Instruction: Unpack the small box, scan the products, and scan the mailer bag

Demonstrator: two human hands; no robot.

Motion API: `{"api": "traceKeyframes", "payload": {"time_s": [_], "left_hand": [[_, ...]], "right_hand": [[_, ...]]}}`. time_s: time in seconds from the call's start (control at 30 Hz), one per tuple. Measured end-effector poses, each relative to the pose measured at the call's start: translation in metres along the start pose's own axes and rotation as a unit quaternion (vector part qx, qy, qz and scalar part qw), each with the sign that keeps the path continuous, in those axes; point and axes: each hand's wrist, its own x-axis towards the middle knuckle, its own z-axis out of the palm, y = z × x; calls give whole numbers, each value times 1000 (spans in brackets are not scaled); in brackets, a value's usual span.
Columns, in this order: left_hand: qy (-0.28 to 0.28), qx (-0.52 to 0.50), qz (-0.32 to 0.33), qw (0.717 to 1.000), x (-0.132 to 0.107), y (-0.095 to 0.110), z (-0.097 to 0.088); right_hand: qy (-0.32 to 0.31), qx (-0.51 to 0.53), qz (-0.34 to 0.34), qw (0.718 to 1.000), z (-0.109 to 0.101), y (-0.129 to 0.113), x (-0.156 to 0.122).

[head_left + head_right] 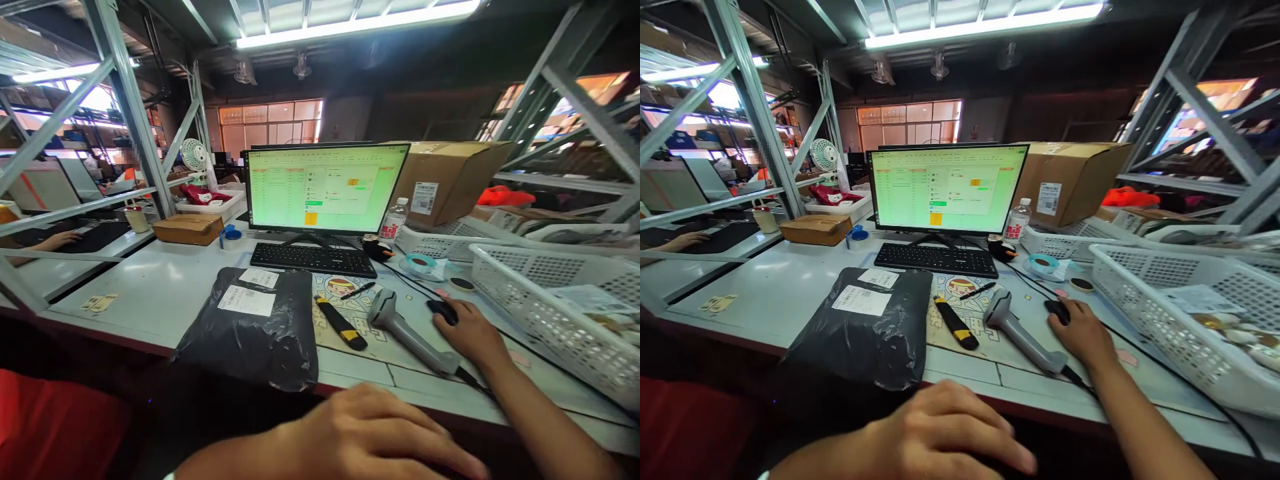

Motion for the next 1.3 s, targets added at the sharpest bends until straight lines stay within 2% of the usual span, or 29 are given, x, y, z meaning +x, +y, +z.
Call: {"api": "traceKeyframes", "payload": {"time_s": [0.03,0.1,0.17,0.2,0.27,0.33,0.37,0.4,0.47,0.53,0.6,0.67,0.77,1.07,1.3], "left_hand": [[65,4,-21,998,-8,-2,-13],[148,12,-74,986,-28,-9,-49],[189,69,-153,967,-49,-28,-97],[208,96,-203,952,-59,-43,-122],[253,140,-334,897,-81,-86,-168],[274,128,-430,851,-106,-138,-200],[285,102,-469,830,-121,-164,-209],[295,79,-510,804,-136,-187,-213],[298,53,-593,746,-165,-225,-207],[293,46,-622,724,-191,-249,-193],[288,43,-630,720,-211,-261,-179],[287,34,-634,717,-225,-266,-171],[291,15,-642,709,-236,-270,-171],[296,-7,-645,705,-236,-271,-173],[308,-6,-643,701,-240,-272,-171]], "right_hand": [[0,-2,-2,1000,0,0,-1],[-2,-7,-3,1000,1,1,0],[-3,-11,2,1000,3,3,1],[-3,-12,4,1000,5,5,2],[-2,-12,6,1000,8,6,4],[-3,-9,5,1000,9,7,5],[-3,-8,6,1000,10,8,6],[-2,-8,9,1000,11,8,6],[5,-4,12,1000,12,11,7],[10,4,11,1000,14,14,9],[9,11,14,1000,16,18,9],[8,13,14,1000,17,20,9],[10,6,0,1000,18,21,8],[15,-7,-8,1000,17,23,7],[41,1,-40,998,23,31,9]]}}
